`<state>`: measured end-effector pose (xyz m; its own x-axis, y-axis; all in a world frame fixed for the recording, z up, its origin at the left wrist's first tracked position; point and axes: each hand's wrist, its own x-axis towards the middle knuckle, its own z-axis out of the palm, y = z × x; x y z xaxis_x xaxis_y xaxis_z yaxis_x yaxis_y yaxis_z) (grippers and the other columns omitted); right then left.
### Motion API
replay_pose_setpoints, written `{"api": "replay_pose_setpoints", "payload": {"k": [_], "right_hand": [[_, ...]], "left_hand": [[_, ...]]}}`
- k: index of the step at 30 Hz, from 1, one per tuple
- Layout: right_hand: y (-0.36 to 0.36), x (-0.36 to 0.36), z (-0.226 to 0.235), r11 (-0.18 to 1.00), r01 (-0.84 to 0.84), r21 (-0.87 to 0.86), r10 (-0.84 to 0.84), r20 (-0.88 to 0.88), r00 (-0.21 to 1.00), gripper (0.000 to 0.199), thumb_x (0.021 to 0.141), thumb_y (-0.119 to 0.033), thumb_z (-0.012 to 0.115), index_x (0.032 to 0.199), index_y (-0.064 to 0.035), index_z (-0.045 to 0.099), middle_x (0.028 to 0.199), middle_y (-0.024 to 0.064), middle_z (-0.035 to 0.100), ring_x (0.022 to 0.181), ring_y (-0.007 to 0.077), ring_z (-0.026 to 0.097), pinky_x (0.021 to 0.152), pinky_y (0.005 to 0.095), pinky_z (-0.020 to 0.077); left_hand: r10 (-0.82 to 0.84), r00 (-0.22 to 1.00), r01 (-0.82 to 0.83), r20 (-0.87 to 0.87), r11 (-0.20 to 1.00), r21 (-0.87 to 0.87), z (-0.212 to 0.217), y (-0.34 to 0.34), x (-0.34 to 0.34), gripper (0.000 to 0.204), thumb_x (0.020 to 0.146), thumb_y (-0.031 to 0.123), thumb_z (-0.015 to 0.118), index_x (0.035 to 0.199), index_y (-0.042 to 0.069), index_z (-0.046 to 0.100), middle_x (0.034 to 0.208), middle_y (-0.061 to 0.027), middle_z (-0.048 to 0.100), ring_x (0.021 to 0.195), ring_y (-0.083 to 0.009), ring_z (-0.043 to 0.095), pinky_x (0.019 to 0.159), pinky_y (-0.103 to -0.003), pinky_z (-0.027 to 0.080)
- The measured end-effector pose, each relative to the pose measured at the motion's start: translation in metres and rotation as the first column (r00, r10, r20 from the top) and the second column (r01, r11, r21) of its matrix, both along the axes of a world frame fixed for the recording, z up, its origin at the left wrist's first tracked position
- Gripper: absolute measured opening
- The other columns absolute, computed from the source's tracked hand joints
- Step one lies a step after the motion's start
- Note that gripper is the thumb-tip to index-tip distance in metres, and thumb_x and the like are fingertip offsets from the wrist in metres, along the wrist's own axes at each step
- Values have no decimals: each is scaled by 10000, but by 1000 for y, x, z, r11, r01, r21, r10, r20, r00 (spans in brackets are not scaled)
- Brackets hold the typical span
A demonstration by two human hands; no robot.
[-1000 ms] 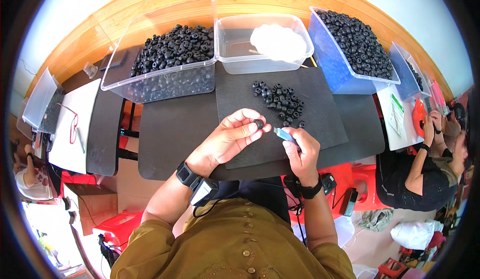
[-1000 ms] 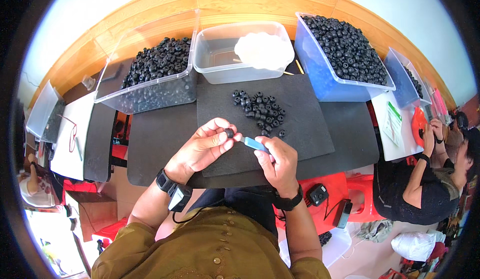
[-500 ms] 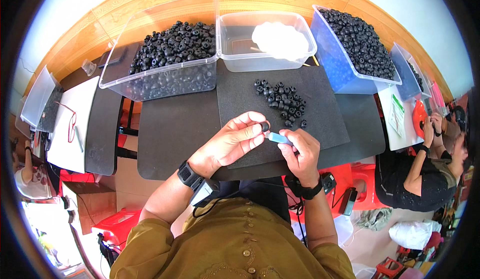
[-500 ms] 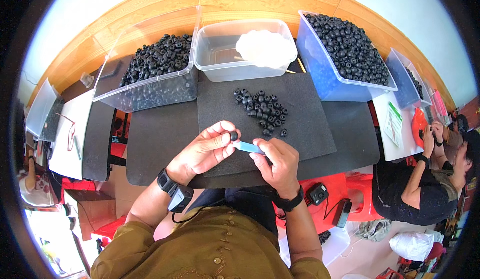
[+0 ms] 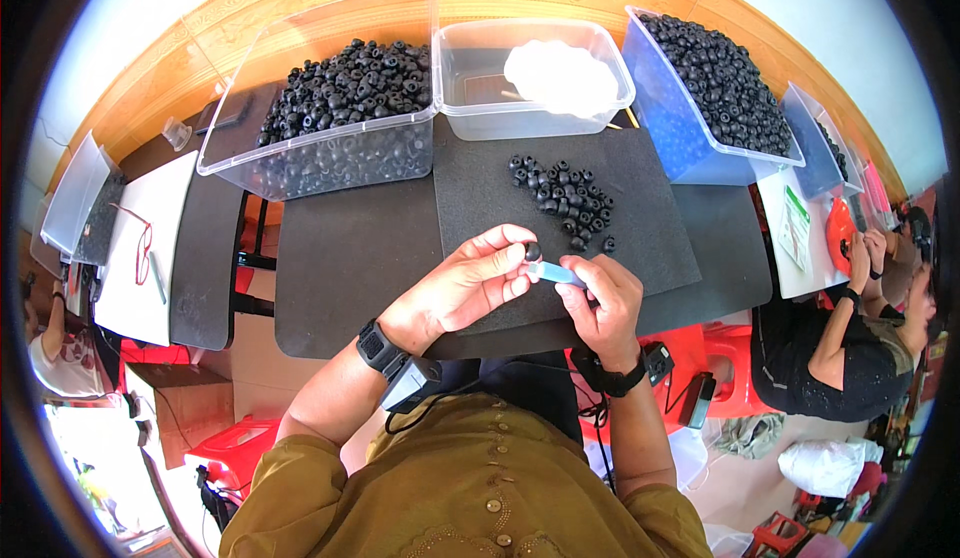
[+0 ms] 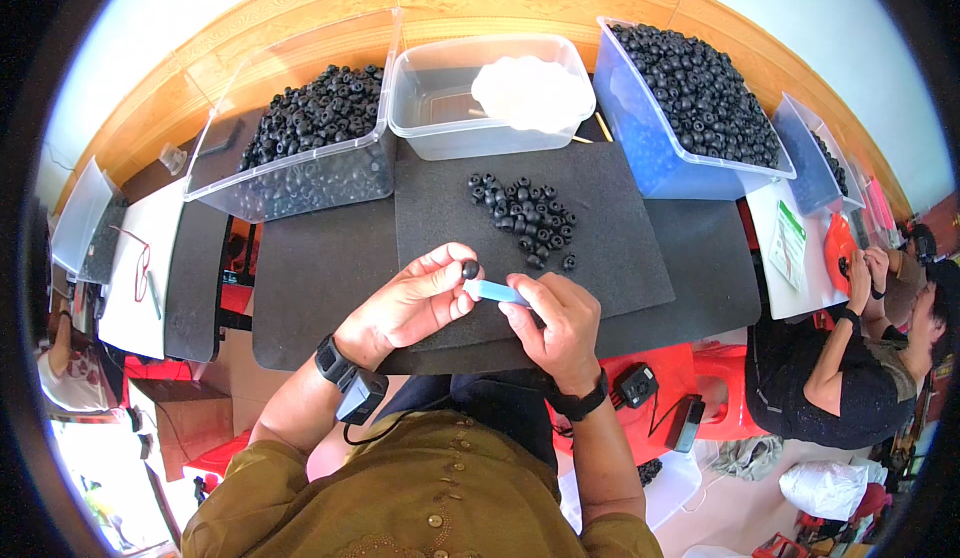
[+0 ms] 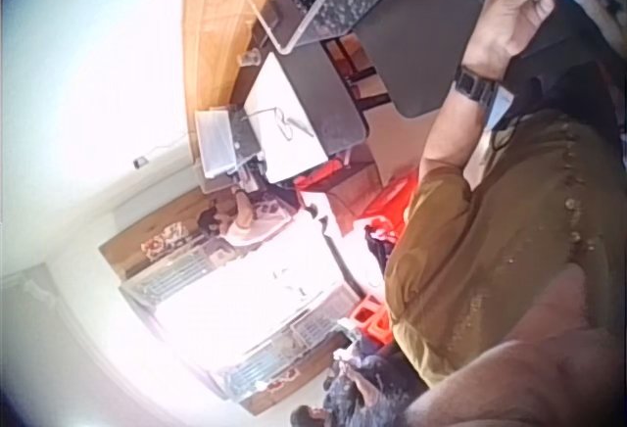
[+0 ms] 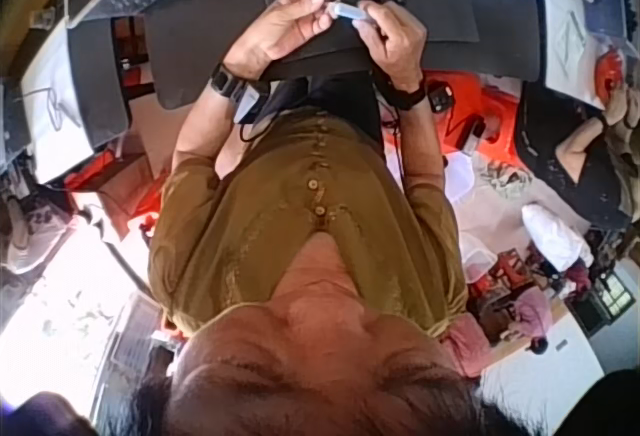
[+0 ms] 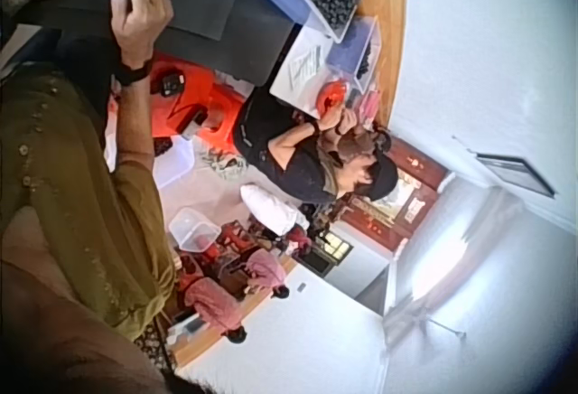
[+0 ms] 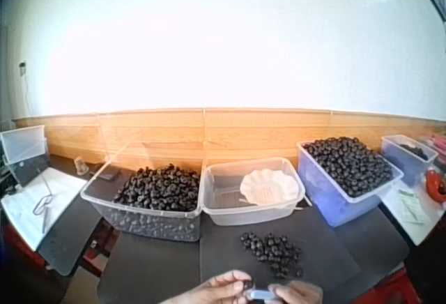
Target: Inspecting and sorting small black circular plastic components using a marking tool.
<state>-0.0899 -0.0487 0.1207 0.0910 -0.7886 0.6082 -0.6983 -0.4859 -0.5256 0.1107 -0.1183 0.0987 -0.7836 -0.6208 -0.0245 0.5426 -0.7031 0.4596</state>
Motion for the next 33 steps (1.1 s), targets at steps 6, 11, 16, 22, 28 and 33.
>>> {"api": "replay_pose_setpoints", "payload": {"k": [6,11,16,22,28,33], "right_hand": [[-1,0,-1,1000,3,-15,-3,-4,1000,218,815,-199,715,946,-30,671,700,85,600,583,259,583,528,359,444],[0,-1,-3,1000,30,2,-30,16,999,218,818,-194,712,956,-30,672,702,87,601,584,259,584,529,358,445],[0,-1,-1,1000,30,4,-30,11,1000,215,816,-188,714,960,-33,676,698,85,601,578,253,584,524,355,444],[1,-1,0,1000,16,3,-16,-1,1000,209,813,-180,714,959,-35,678,692,79,602,568,246,584,521,349,445],[2,-1,0,1000,18,7,-18,8,1000,205,817,-180,710,958,-34,680,684,77,598,567,241,587,521,345,447],[1,-2,1,1000,7,12,-7,0,1000,205,822,-182,707,961,-34,680,678,76,594,562,237,586,517,343,446]], "left_hand": [[-15,1000,15,1,1000,-7,1,0,0,195,952,149,606,1133,75,600,1003,-59,644,914,-154,629,813,-262,512],[-19,1000,19,1,1000,-11,0,0,0,176,947,134,612,1114,78,603,1010,-69,643,921,-159,631,815,-259,521],[3,1000,-2,31,999,-44,1,0,0,152,937,120,624,1082,77,605,1029,-63,642,932,-149,628,817,-256,525],[22,999,-19,43,998,-63,1,0,-1,138,938,125,624,1065,74,603,1036,-55,639,929,-133,623,822,-252,521],[14,999,-10,52,997,-77,0,0,-1,139,942,128,619,1069,75,598,1031,-47,635,928,-128,621,823,-251,519],[27,998,-22,51,996,-88,3,0,-2,132,943,126,618,1063,75,596,1031,-42,628,923,-120,614,823,-246,514]]}}
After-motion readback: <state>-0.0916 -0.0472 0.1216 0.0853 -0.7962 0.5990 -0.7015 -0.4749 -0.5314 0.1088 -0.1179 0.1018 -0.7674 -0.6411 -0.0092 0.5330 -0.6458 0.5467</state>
